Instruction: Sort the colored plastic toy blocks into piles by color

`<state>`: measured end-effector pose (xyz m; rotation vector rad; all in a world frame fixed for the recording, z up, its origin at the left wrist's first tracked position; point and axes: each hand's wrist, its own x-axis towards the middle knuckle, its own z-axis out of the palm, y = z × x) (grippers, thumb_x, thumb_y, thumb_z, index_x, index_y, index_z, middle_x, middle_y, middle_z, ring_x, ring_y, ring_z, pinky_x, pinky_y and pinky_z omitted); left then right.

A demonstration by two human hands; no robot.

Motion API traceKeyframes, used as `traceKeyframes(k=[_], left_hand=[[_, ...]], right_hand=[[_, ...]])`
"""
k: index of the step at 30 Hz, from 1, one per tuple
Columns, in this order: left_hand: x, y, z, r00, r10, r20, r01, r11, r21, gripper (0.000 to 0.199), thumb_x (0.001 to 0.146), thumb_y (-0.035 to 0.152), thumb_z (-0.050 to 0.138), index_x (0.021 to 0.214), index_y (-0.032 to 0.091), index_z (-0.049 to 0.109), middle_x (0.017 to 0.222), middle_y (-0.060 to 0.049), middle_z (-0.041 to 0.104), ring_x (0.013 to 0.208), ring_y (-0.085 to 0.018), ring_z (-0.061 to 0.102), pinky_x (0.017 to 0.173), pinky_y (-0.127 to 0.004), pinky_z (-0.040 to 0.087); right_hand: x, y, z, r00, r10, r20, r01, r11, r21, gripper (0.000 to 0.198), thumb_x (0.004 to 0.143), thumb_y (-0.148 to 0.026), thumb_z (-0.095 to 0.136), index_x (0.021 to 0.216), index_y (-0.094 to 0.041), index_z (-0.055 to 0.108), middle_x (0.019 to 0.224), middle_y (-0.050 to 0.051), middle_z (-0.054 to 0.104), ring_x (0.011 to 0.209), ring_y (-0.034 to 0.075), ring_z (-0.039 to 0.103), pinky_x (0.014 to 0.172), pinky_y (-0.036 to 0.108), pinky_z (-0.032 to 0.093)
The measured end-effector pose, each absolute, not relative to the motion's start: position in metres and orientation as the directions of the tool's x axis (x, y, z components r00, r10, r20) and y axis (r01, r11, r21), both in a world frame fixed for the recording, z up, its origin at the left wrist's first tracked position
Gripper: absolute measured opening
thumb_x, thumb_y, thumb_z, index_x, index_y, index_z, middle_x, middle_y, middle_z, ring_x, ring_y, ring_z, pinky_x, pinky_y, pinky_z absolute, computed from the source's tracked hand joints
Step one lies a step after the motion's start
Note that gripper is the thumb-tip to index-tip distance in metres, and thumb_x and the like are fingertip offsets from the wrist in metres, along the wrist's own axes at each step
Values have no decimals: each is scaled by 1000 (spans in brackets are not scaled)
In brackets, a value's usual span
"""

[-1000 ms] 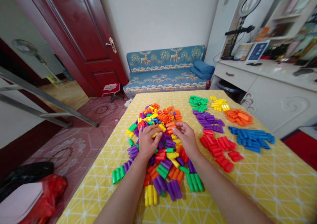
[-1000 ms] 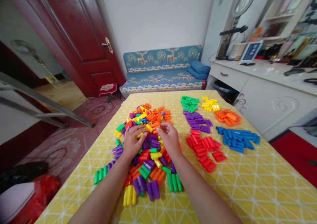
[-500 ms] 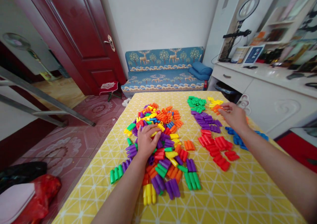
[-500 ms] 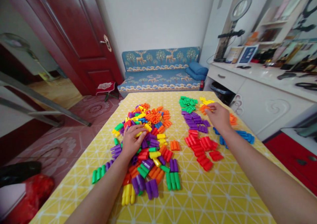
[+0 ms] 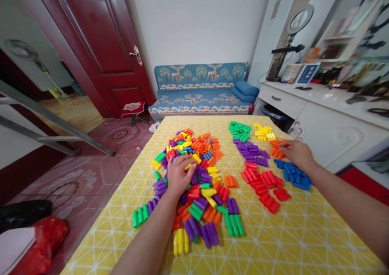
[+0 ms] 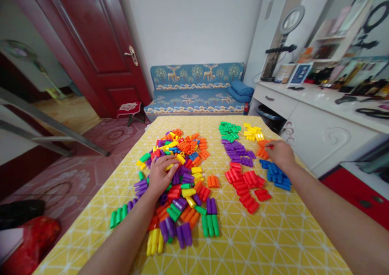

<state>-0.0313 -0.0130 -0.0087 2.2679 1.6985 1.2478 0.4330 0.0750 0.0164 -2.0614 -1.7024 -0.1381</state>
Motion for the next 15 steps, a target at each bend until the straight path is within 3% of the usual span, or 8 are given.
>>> traceKeyframes(k=[2, 6, 10, 13, 15], left_hand=[[-31, -13, -8, 71, 821, 566, 787, -395, 474, 16, 91, 35, 57, 95, 32, 73, 113, 1, 71, 110, -21, 61, 106, -48, 31], [-31, -14, -6, 70, 826, 560, 791, -388, 474, 18, 91, 36, 57, 94, 31, 74, 113, 0, 71, 110, -21, 60, 107, -48, 30], [-32, -14, -5, 78, 829, 554, 789, -391, 474, 18, 91, 36, 57, 95, 31, 74, 113, -1, 71, 110, -22, 61, 104, -48, 33], [-32, -14, -5, 78, 827, 557, 787, -394, 475, 17, 90, 35, 58, 95, 31, 74, 114, -1, 71, 110, -22, 61, 104, -48, 34], [-31, -15, -5, 74, 827, 557, 789, -390, 476, 17, 90, 36, 58, 95, 31, 74, 114, -1, 71, 110, -22, 61, 104, -48, 34]], right_hand=[[414, 72, 20, 184, 895, 406, 952, -60, -300, 17, 78, -24, 60, 83, -17, 74, 93, 14, 72, 77, 27, 66, 69, 38, 49], [339, 58, 19, -18, 901, 434, 847, 244, -472, 20, 80, -30, 59, 90, -19, 72, 95, 8, 72, 79, 21, 67, 74, 34, 52], [254, 46, 6, -279, 879, 387, 702, 462, -542, 34, 76, -20, 59, 109, -20, 68, 111, 9, 70, 95, 23, 67, 87, 39, 53], [211, 50, -6, -322, 867, 380, 686, 490, -538, 54, 70, -11, 61, 123, -18, 62, 131, 13, 60, 121, 27, 56, 105, 43, 42], [195, 56, -16, -300, 886, 353, 695, 456, -556, 58, 69, -10, 61, 127, -18, 59, 135, 14, 57, 127, 28, 52, 108, 45, 38]])
